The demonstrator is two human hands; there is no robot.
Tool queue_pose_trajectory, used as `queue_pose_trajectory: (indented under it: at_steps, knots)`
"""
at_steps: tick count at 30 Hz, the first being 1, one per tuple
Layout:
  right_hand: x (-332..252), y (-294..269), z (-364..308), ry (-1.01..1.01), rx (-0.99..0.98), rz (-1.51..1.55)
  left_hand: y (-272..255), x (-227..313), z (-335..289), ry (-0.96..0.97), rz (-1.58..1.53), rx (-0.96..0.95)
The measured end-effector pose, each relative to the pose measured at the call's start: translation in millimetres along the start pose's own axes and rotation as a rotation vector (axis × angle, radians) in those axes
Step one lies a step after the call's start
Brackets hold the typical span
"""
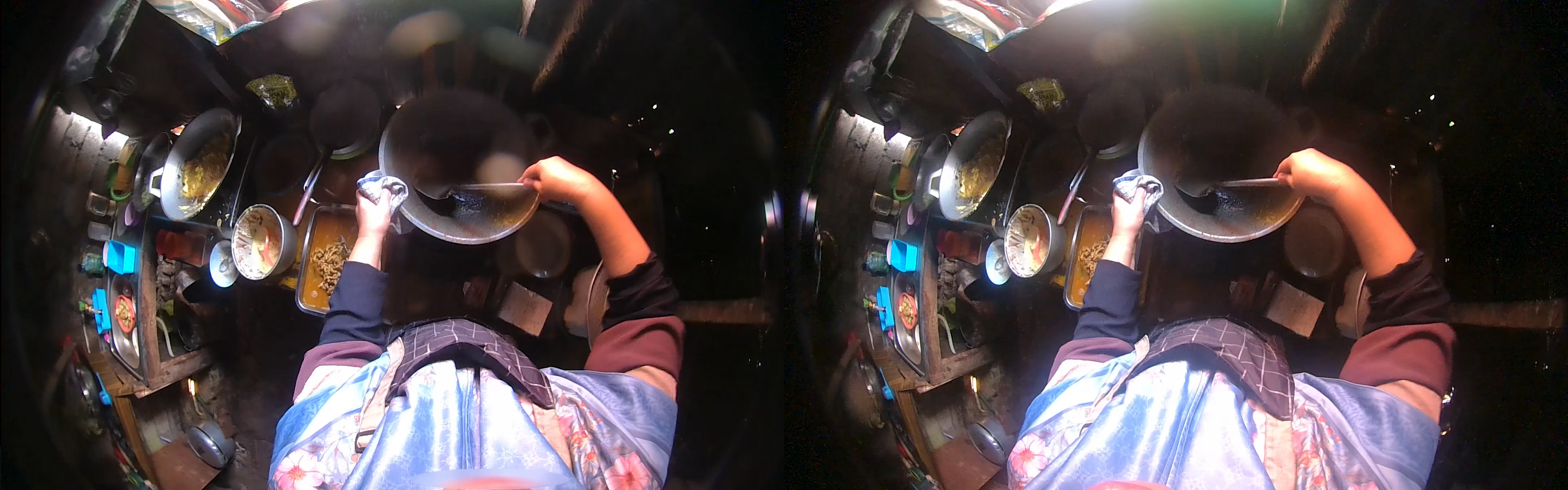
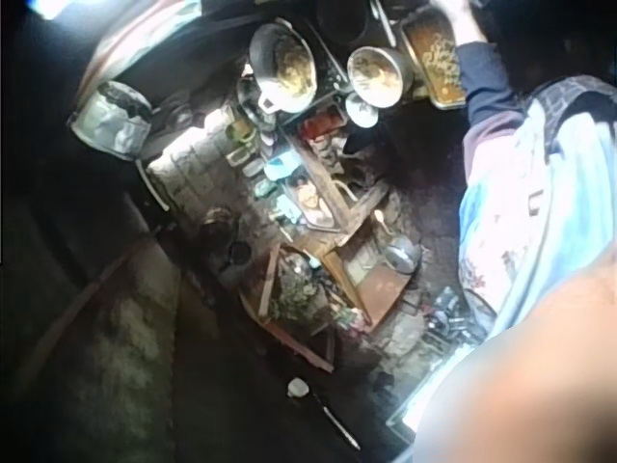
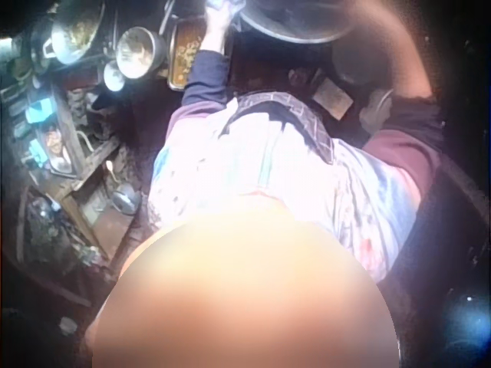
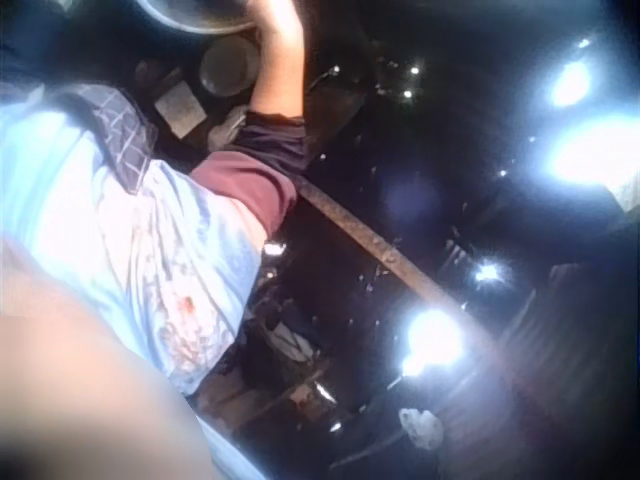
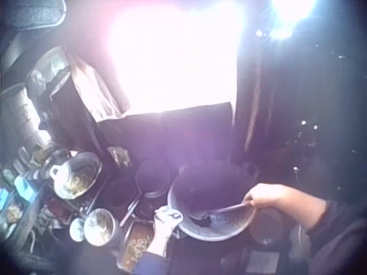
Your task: The person washes sliced potatoes in a sink, then transfers cooked noodles from a wok into a metal tray. They carry the tray to a display counter and arrange it among other prepared dishes.
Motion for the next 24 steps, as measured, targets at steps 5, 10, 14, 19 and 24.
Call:
queue_pose_trajectory:
  at_steps: [5,10,14,19,24]
  knots:
    - [-12,-21,-48,-0.077,-0.17,-0.1,-3,10,-14,0.0,0.005,0.04]
    - [-34,45,17,0.01,0.178,0.028,-1,20,-22,0.007,0.081,0.067]
    - [0,15,16,0.182,0.203,-0.05,-6,21,-27,-0.044,0.064,0.065]
    - [34,-67,-15,0.386,0.252,-0.62,-7,18,-7,-0.041,0.088,0.009]
    - [16,-22,33,0.207,0.318,-0.405,-9,19,12,0.004,0.162,0.019]
Point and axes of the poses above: each hand's wrist, its own z-axis towards the middle knuckle, its own y-axis out of the palm, x = y × z, the point moved 3 cm from there along z, towards the middle knuckle, and after that the axes turned 6 degrees about -y, right-handed, at the moved point
